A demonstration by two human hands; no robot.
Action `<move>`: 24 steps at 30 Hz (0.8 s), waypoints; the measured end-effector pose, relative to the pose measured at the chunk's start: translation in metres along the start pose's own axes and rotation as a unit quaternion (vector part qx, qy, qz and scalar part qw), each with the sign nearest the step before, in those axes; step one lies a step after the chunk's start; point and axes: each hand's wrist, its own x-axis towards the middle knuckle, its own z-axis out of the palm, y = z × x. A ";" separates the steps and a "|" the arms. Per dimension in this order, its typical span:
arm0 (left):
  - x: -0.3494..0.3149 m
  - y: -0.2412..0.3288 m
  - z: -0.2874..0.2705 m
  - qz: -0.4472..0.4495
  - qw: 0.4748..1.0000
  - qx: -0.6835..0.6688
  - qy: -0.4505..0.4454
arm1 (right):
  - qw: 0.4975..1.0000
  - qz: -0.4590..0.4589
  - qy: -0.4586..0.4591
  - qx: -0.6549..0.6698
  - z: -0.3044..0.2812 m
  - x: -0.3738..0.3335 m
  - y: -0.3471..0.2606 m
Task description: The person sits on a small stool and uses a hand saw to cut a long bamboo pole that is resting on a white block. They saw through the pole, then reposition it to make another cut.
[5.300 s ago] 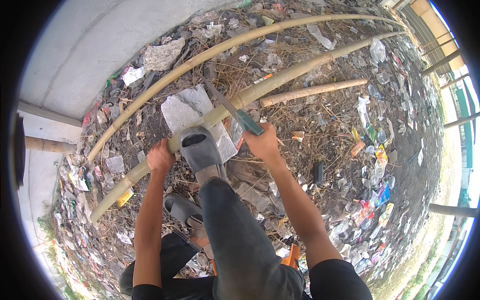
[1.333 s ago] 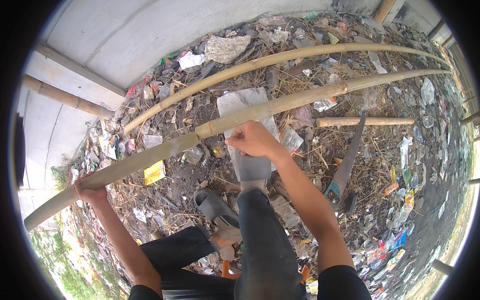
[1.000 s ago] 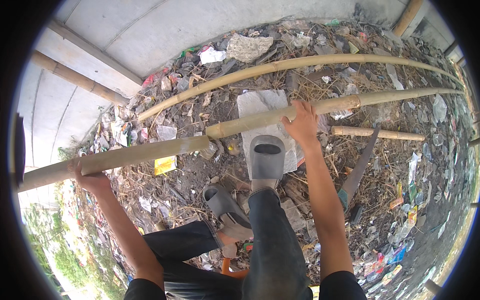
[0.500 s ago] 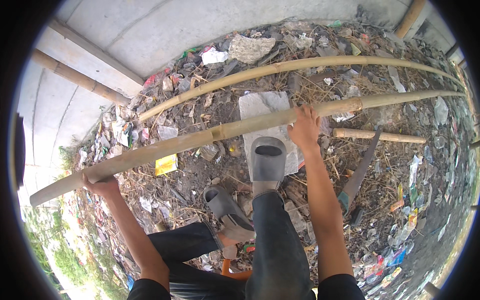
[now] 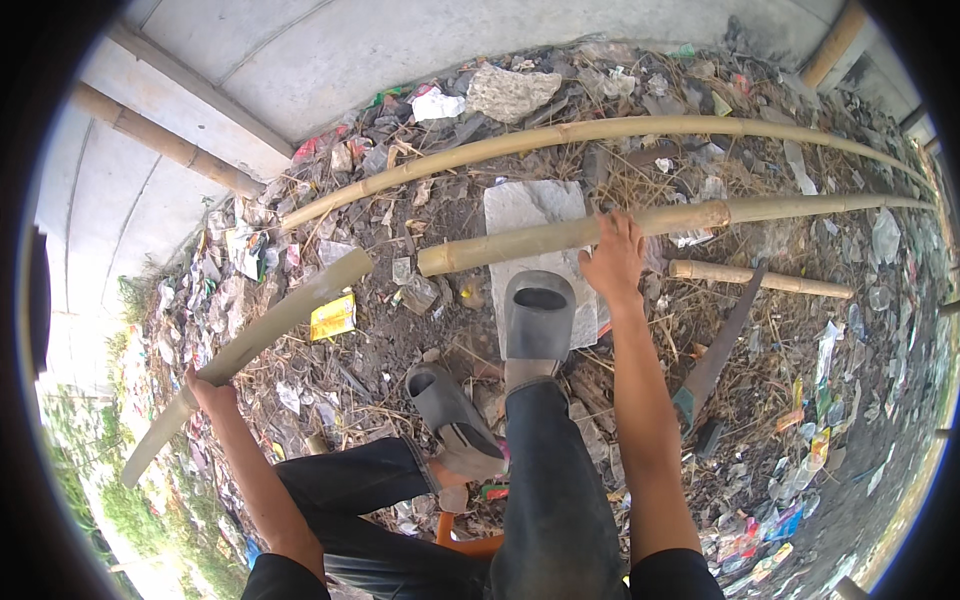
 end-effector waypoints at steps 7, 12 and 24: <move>0.093 0.085 -0.044 -0.119 0.992 -0.048 -0.007 | 1.000 -0.013 -0.008 -0.009 -0.008 -0.005 0.013; 0.150 0.154 -0.131 -0.049 0.964 -0.259 0.028 | 1.000 -0.001 -0.007 0.006 0.001 0.001 0.002; -0.036 -0.111 -0.458 -0.254 0.938 -0.067 0.225 | 0.982 -0.052 -0.044 0.177 -0.015 -0.027 0.048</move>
